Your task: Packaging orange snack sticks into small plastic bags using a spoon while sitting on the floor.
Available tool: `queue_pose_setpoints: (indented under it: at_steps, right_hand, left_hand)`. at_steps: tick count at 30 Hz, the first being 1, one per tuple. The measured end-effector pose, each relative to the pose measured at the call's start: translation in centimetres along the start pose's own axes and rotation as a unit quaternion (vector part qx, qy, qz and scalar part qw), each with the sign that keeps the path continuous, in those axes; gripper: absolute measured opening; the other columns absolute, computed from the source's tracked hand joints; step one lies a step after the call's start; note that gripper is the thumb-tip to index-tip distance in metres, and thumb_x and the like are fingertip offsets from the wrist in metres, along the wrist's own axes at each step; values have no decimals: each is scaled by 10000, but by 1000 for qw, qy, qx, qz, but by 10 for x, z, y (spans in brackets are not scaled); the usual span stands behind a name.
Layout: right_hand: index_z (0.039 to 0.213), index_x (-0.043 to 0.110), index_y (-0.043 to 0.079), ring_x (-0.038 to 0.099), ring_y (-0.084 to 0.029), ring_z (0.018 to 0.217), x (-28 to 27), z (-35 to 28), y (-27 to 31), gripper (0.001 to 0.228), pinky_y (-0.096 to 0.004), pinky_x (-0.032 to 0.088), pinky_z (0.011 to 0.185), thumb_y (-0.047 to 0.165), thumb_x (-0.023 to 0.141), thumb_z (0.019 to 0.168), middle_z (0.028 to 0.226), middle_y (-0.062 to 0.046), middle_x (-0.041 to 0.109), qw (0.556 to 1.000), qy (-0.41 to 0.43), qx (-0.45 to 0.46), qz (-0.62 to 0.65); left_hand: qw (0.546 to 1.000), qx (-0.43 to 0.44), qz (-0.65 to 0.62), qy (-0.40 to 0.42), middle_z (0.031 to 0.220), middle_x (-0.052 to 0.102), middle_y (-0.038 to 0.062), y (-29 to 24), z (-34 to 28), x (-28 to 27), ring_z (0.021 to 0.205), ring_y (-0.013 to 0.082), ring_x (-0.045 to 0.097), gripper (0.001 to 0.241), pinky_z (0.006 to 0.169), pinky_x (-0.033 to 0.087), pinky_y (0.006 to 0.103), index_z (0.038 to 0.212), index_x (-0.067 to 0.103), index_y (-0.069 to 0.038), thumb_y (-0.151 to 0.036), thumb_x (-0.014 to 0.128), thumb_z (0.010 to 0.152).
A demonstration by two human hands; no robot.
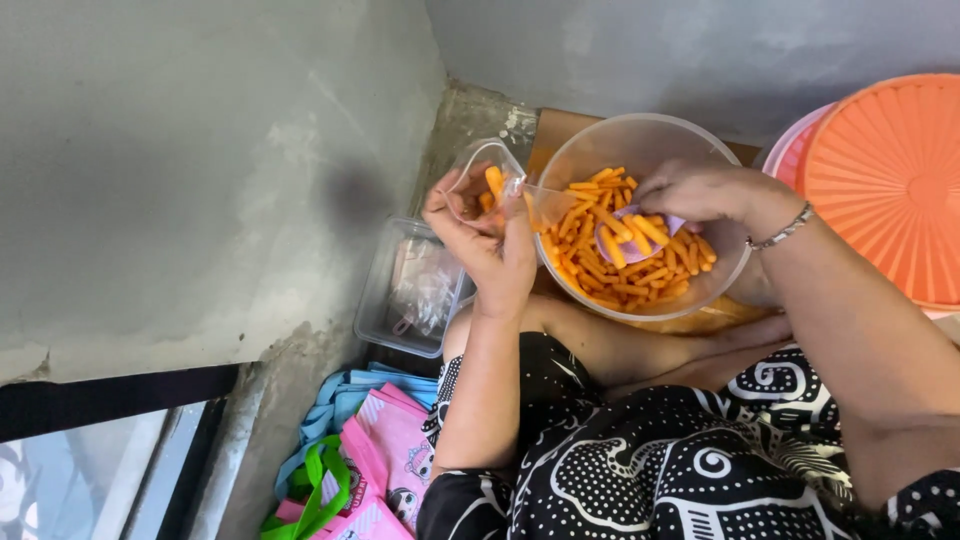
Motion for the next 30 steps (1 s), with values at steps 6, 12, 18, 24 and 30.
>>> queue_pose_setpoints:
  at_steps: [6, 12, 18, 24, 30]
  right_hand:
    - [954, 665, 74, 570, -181, 734, -35, -76, 48, 323, -303, 406, 505, 190, 381, 852, 857, -66, 663, 991, -30, 118, -59]
    - [921, 681, 29, 544, -249, 658, -80, -109, 44, 259, -351, 419, 578, 185, 481, 870, 693, -201, 640, 978, -143, 151, 12]
    - [602, 563, 48, 505, -233, 564, -80, -90, 59, 353, -346, 348, 531, 275, 392, 810, 559, -88, 574, 951, -161, 101, -244]
    - [717, 678, 198, 657, -228, 674, -49, -48, 48, 298, -366, 512, 598, 455, 535, 668, 616, -41, 643, 866, -246, 51, -432]
    - [553, 624, 227, 635, -169, 588, -24, -77, 85, 255, -278, 489, 524, 341, 463, 715, 534, 24, 600, 809, -338, -88, -472]
  left_hand:
    - [993, -27, 73, 93, 1007, 483, 163, -13, -6, 30, 887, 227, 537, 396, 726, 467, 281, 1076, 313, -46, -93, 562, 772]
    - [963, 12, 189, 194, 773, 391, 105, -8, -25, 70, 871, 276, 511, 302, 643, 385, 338, 743, 319, -40, -194, 577, 709]
    - [933, -218, 127, 255, 993, 581, 114, 38, -58, 94, 945, 255, 584, 525, 758, 461, 351, 1018, 401, -46, -287, 668, 636]
    - [909, -303, 190, 215, 895, 593, 175, 72, -62, 84, 907, 365, 573, 596, 771, 486, 419, 1070, 379, -86, -257, 700, 598]
    - [902, -295, 213, 231, 1048, 538, 239, 67, -56, 85, 985, 409, 523, 721, 834, 460, 457, 1164, 339, -36, -136, 695, 544]
Point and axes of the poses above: each hand's wrist, its own z-axis towards the middle knuckle, its own x-axis out of the palm, y = z × x, the point moved 8 cm from there along z, towards the middle knuckle
